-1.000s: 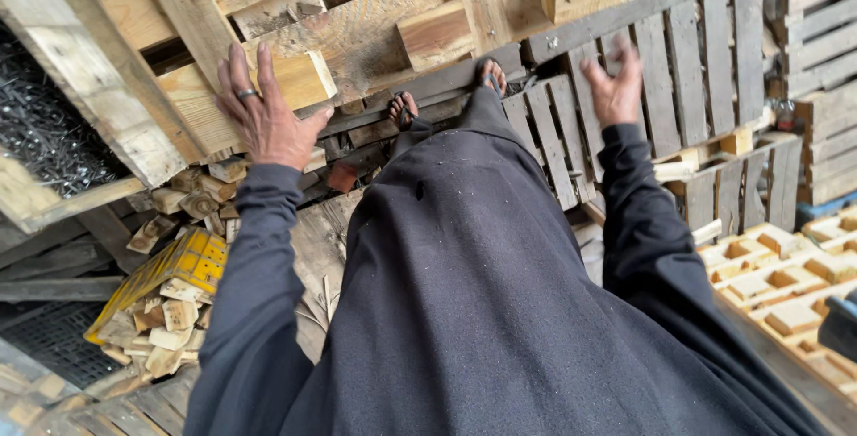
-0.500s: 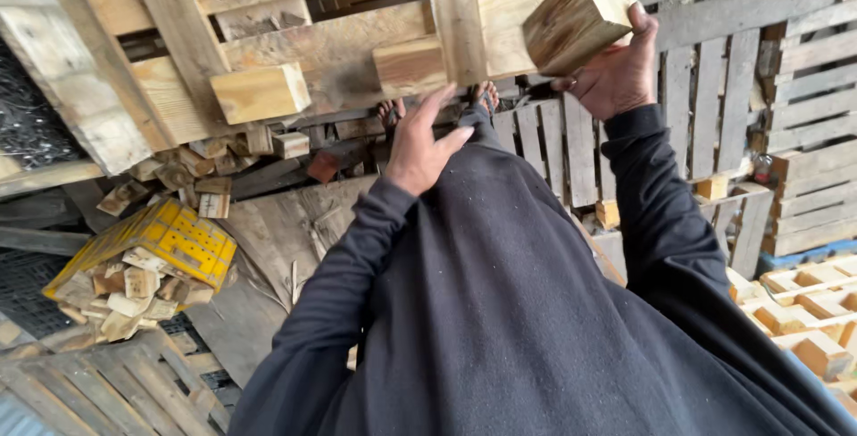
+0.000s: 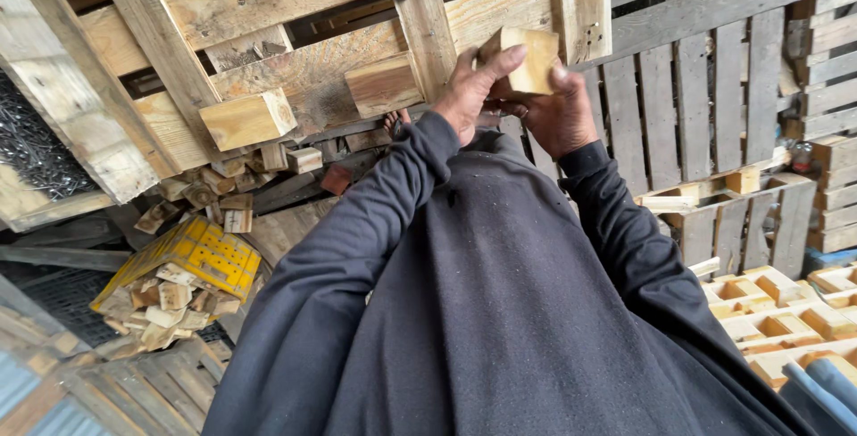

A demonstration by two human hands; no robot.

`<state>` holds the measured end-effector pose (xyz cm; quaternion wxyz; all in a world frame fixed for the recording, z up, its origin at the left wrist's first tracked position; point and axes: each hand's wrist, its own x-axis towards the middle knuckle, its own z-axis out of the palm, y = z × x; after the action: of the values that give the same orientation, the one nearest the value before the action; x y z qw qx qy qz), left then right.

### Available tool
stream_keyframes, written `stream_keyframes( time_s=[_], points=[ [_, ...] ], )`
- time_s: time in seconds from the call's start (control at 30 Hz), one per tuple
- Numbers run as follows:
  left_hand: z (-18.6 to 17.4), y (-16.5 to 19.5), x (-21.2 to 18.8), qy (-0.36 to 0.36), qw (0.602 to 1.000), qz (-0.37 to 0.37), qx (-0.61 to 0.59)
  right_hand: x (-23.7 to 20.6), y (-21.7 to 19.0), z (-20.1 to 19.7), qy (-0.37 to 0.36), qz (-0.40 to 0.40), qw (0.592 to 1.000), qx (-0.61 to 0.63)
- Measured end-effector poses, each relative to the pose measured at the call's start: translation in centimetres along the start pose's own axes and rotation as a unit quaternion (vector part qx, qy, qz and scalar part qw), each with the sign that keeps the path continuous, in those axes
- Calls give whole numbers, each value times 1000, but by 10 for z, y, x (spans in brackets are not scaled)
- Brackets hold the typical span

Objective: The person assembles small wooden blocks into a pallet structure using a hammer and nails. They position blocks, drive nails, and occasionally adjust pieces to fit.

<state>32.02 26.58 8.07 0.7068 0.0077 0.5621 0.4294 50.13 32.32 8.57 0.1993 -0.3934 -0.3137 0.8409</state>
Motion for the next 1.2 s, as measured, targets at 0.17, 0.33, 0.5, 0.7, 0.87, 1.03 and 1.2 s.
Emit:
stream_keyframes(
  time_s=[0.17,0.33,0.5,0.7,0.87,1.03,1.2],
  points=[
    [-13,30,52,9,789,391,474,8,31,-44,-14,-21,976,-216],
    [5,30,110,-127,319,434,833,-26,74,-91,62,124,958,-250],
    [20,47,107,-188,246,395,865,-54,103,-108,123,128,960,-215],
    [-9,57,43,-78,623,321,709,-29,54,-110,147,-60,951,-267],
    [-22,-17,52,83,778,229,579,35,-10,-89,41,-177,748,-638],
    [-20,-62,80,138,821,353,428,73,-38,-68,-63,-260,607,-748],
    [-1,-66,84,177,795,304,495,67,-52,-79,-70,-189,524,-827]
  ],
)
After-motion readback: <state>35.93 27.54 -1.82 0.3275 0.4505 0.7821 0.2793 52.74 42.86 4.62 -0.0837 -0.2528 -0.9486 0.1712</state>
